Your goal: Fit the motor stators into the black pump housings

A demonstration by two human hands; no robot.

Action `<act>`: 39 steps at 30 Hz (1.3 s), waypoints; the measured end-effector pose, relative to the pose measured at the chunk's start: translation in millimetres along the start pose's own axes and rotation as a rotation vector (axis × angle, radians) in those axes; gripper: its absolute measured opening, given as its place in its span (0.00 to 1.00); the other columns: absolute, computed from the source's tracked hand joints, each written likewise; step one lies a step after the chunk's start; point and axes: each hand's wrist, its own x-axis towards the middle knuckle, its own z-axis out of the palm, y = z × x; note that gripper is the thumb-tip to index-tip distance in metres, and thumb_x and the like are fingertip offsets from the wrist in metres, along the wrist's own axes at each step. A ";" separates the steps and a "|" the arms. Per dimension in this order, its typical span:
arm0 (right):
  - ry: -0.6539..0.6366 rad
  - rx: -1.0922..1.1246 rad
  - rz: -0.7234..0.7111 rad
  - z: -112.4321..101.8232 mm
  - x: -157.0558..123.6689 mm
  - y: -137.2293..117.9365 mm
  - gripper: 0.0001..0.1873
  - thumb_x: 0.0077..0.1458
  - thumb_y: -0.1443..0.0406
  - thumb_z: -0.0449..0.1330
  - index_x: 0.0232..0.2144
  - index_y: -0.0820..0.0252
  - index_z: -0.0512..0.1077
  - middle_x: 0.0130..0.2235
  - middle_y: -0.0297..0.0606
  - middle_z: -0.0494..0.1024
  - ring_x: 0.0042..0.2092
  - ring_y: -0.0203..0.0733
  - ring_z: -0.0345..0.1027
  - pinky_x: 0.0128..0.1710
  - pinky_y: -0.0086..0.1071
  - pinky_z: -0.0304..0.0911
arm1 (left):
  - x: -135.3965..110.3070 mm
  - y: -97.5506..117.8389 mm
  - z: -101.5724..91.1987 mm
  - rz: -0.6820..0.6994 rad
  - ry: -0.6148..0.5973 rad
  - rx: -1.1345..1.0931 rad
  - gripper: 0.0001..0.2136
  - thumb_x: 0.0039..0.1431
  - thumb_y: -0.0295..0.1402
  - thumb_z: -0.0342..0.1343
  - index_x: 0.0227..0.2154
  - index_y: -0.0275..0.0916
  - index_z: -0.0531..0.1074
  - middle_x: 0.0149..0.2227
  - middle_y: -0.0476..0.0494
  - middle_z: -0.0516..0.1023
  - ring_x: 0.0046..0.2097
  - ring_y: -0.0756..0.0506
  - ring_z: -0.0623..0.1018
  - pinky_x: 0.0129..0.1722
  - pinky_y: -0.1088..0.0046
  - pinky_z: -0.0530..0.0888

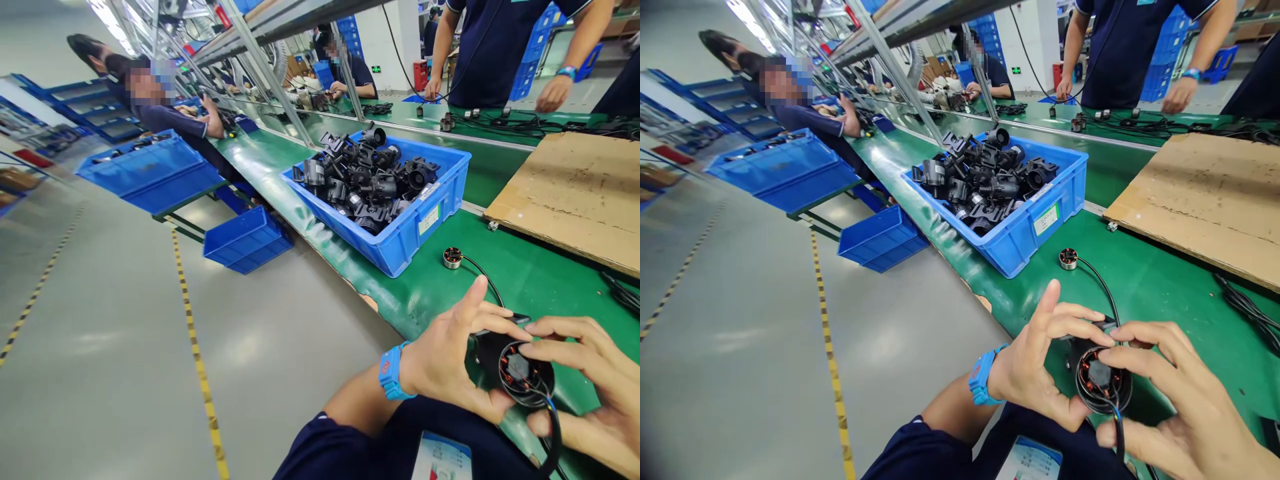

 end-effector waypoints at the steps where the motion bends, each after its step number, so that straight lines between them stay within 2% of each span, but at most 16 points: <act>1: -0.015 -0.013 -0.029 -1.1 2.6 -2.0 0.24 0.64 0.49 0.63 0.58 0.48 0.69 0.57 0.42 0.69 0.55 0.48 0.67 0.48 0.38 0.70 | 0.7 0.4 -0.5 0.004 0.015 -0.004 0.64 0.48 0.33 0.72 0.73 0.41 0.25 0.51 0.35 0.82 0.56 0.34 0.80 0.57 0.53 0.78; 4: 0.007 -0.119 -0.127 3.7 7.5 0.3 0.25 0.66 0.53 0.61 0.62 0.49 0.67 0.60 0.45 0.67 0.57 0.49 0.66 0.51 0.39 0.71 | 0.2 -6.5 -4.1 0.056 0.050 -0.030 0.66 0.46 0.33 0.74 0.73 0.46 0.26 0.51 0.38 0.81 0.57 0.34 0.80 0.58 0.52 0.77; 6: 0.018 -0.169 -0.138 17.6 7.9 8.7 0.23 0.68 0.56 0.60 0.62 0.51 0.67 0.60 0.48 0.67 0.57 0.51 0.67 0.50 0.41 0.72 | -6.3 -21.0 -6.1 0.050 0.011 -0.030 0.66 0.45 0.33 0.74 0.74 0.47 0.27 0.52 0.38 0.81 0.58 0.34 0.78 0.59 0.51 0.75; 10: 0.007 -0.128 -0.054 60.3 5.7 27.6 0.21 0.70 0.60 0.56 0.62 0.56 0.65 0.57 0.49 0.70 0.55 0.49 0.69 0.48 0.41 0.76 | -34.0 -58.5 2.2 -0.172 -0.035 0.051 0.58 0.47 0.30 0.68 0.74 0.46 0.34 0.55 0.36 0.76 0.60 0.34 0.76 0.60 0.50 0.74; 13: 0.012 -0.103 -0.002 81.6 7.2 27.4 0.22 0.70 0.61 0.57 0.62 0.57 0.65 0.56 0.48 0.72 0.54 0.49 0.70 0.50 0.43 0.76 | -53.1 -69.3 20.0 -0.265 0.007 0.174 0.59 0.39 0.31 0.69 0.72 0.44 0.39 0.63 0.31 0.63 0.65 0.31 0.68 0.63 0.45 0.70; 16: 0.045 -0.017 0.076 83.1 13.5 21.5 0.19 0.70 0.61 0.56 0.61 0.56 0.66 0.56 0.47 0.73 0.55 0.48 0.71 0.52 0.41 0.75 | -58.5 -62.8 26.7 -0.407 0.144 0.228 0.49 0.39 0.29 0.68 0.66 0.41 0.51 0.61 0.31 0.59 0.63 0.32 0.67 0.62 0.45 0.70; 18: 0.001 0.086 0.153 75.9 20.4 26.7 0.20 0.71 0.60 0.54 0.62 0.53 0.66 0.57 0.44 0.74 0.55 0.45 0.72 0.53 0.40 0.73 | -52.1 -58.6 11.0 -0.535 0.153 0.188 0.40 0.44 0.29 0.65 0.61 0.40 0.54 0.57 0.33 0.63 0.56 0.37 0.73 0.56 0.52 0.75; 19: -0.009 0.117 0.205 71.6 24.5 33.8 0.20 0.71 0.59 0.53 0.62 0.51 0.66 0.57 0.42 0.74 0.54 0.45 0.72 0.53 0.39 0.73 | -45.8 -58.8 -3.7 -0.580 0.088 0.174 0.37 0.45 0.29 0.65 0.59 0.40 0.55 0.55 0.34 0.66 0.54 0.38 0.74 0.55 0.54 0.75; 21: 0.016 0.107 0.338 64.7 33.8 55.8 0.20 0.71 0.54 0.53 0.60 0.52 0.68 0.53 0.41 0.77 0.49 0.45 0.74 0.50 0.42 0.72 | -27.4 -65.1 -42.3 -0.621 -0.143 0.183 0.34 0.45 0.32 0.68 0.54 0.40 0.59 0.55 0.34 0.69 0.55 0.37 0.75 0.56 0.55 0.74; 24: 0.011 0.003 0.487 66.0 48.4 93.1 0.26 0.68 0.48 0.52 0.56 0.57 0.72 0.48 0.44 0.78 0.48 0.52 0.71 0.51 0.49 0.68 | 9.3 -82.5 -98.9 -0.562 -0.540 0.216 0.28 0.41 0.34 0.72 0.47 0.41 0.68 0.57 0.35 0.72 0.60 0.33 0.72 0.60 0.54 0.70; 26: -0.062 -0.026 0.500 73.5 57.4 109.1 0.27 0.63 0.46 0.55 0.52 0.59 0.74 0.48 0.47 0.78 0.51 0.58 0.68 0.53 0.53 0.64 | 33.6 -90.8 -121.9 -0.504 -0.760 0.226 0.26 0.44 0.37 0.72 0.48 0.41 0.72 0.57 0.36 0.75 0.60 0.33 0.74 0.60 0.56 0.70; 28: -0.100 -0.008 0.502 80.3 64.9 114.5 0.21 0.60 0.48 0.56 0.42 0.57 0.77 0.43 0.46 0.79 0.48 0.58 0.68 0.50 0.51 0.63 | 52.8 -92.4 -131.1 -0.484 -0.869 0.334 0.24 0.51 0.38 0.69 0.52 0.42 0.74 0.56 0.37 0.77 0.58 0.34 0.77 0.58 0.59 0.72; 31: -0.112 0.075 0.557 78.5 72.1 110.0 0.18 0.64 0.52 0.50 0.35 0.55 0.73 0.33 0.39 0.78 0.36 0.49 0.71 0.39 0.41 0.63 | 69.3 -86.7 -127.3 -0.512 -0.783 0.605 0.18 0.62 0.36 0.59 0.54 0.39 0.76 0.55 0.35 0.79 0.56 0.33 0.79 0.57 0.57 0.73; 34: -0.071 0.154 0.620 62.3 75.5 102.5 0.22 0.66 0.47 0.47 0.37 0.54 0.71 0.26 0.33 0.74 0.28 0.43 0.67 0.32 0.36 0.58 | 78.6 -85.6 -108.9 -0.499 -0.626 0.732 0.21 0.69 0.42 0.51 0.59 0.37 0.72 0.59 0.33 0.76 0.60 0.32 0.76 0.60 0.55 0.70; 37: -0.022 0.186 0.679 44.1 77.1 99.0 0.25 0.63 0.42 0.49 0.36 0.55 0.71 0.22 0.30 0.68 0.26 0.41 0.61 0.29 0.35 0.53 | 89.8 -99.7 -76.3 -0.526 -0.594 0.829 0.33 0.62 0.54 0.59 0.63 0.36 0.68 0.58 0.32 0.77 0.59 0.30 0.77 0.58 0.54 0.72; 39: -0.005 0.201 0.717 34.1 76.1 98.5 0.26 0.62 0.41 0.51 0.35 0.55 0.71 0.21 0.29 0.66 0.25 0.40 0.59 0.28 0.34 0.52 | 98.7 -114.3 -51.2 -0.551 -0.633 0.849 0.34 0.53 0.52 0.67 0.57 0.35 0.73 0.51 0.30 0.81 0.54 0.28 0.80 0.54 0.53 0.74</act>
